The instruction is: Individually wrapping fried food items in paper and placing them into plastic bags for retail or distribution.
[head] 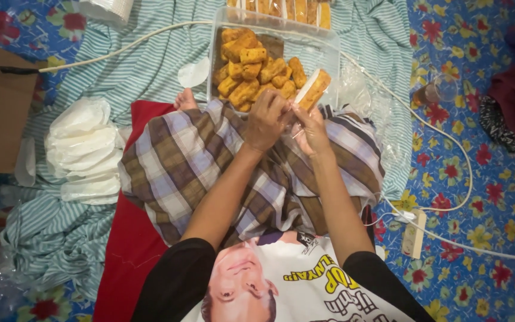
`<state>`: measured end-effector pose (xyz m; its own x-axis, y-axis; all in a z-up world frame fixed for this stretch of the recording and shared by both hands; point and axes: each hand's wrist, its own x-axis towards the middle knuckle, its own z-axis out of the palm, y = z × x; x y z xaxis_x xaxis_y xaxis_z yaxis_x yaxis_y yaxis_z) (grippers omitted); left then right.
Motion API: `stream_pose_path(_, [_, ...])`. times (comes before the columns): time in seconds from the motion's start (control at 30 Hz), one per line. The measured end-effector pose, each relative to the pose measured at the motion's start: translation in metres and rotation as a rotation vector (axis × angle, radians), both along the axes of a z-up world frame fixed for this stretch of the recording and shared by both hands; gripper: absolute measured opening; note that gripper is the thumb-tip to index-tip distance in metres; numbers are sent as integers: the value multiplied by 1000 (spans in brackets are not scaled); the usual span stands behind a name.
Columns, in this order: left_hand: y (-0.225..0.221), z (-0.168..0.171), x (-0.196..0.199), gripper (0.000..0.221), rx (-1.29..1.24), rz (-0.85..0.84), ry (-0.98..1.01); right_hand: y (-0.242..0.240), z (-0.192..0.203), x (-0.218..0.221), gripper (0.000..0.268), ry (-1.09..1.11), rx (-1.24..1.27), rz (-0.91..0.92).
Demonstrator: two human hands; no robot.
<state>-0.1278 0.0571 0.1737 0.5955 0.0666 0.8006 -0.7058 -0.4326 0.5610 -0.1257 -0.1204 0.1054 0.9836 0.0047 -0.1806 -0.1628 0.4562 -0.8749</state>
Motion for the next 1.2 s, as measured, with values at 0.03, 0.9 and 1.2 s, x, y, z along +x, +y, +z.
stream_pose_path(0.03, [1, 5, -2, 31, 2, 1, 0, 4, 12, -2, 24, 0, 2, 1])
stream_pose_path(0.9, [29, 20, 50, 75, 161, -495, 440, -75, 5, 3, 27, 299, 67, 513])
stream_pose_path(1.2, [4, -58, 71, 42, -151, -644, 969, -71, 6, 5, 30, 317, 78, 729])
